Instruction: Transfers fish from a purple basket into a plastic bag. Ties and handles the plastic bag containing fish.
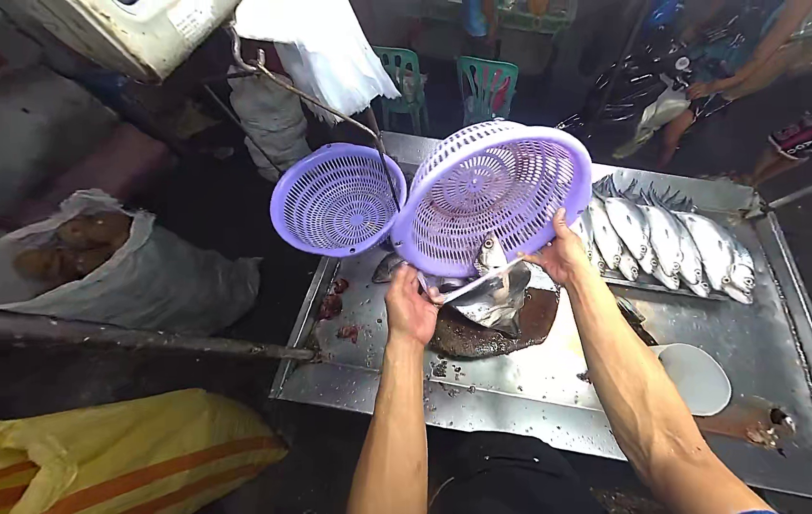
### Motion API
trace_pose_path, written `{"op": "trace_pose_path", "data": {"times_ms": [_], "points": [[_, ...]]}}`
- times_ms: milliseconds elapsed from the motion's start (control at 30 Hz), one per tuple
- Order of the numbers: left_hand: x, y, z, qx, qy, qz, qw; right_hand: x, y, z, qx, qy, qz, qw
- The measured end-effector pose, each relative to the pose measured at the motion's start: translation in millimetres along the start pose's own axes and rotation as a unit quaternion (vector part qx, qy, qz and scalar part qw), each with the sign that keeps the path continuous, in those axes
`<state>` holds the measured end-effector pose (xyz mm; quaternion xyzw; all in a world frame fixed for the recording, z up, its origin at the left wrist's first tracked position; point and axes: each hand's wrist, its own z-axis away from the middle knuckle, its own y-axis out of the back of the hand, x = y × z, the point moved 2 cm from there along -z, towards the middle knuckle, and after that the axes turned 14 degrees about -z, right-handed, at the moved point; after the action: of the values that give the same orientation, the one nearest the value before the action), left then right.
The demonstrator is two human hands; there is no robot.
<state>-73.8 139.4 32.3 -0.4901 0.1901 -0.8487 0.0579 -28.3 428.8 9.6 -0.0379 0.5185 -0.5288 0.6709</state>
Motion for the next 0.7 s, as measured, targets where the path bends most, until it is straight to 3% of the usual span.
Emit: {"op": "trace_pose_path", "data": {"times_ms": [100, 233, 367, 467, 533, 700], "points": [[-27.1, 6.7, 12.5, -0.018, -0.004, -0.005, 1.0, 2.4, 9.1, -6.9, 0.102, -0.019, 0.029, 0.994], [-52.3, 20.1, 31.0, -0.06, -0.048, -0.031, 0.997, 22.6, 26.7, -33.0, 0.127, -0.073, 0.104, 0.984], [-51.9, 13.7, 46.8, -0.125, -0.1, -0.069, 0.985, 37.2, 31.5, -40.8, 0.084, -0.127, 0.14, 0.978], [-57.2, 13.9, 58.7, -0.142, -0.13, -0.082, 0.978, 29.3, 12.7, -17.1, -0.022, -0.102, 0.266, 0.958], [-60.8, 16.1, 63.5, -0.148, -0.168, -0.11, 0.968, 29.0, -16.0, 0.1, -0.096, -0.056, 0.416, 0.902], [-66.7, 15.9, 62.2, -0.172, -0.255, -0.156, 0.939, 67.6, -54.8, -18.5, -0.147, -0.009, 0.75, 0.645]]}}
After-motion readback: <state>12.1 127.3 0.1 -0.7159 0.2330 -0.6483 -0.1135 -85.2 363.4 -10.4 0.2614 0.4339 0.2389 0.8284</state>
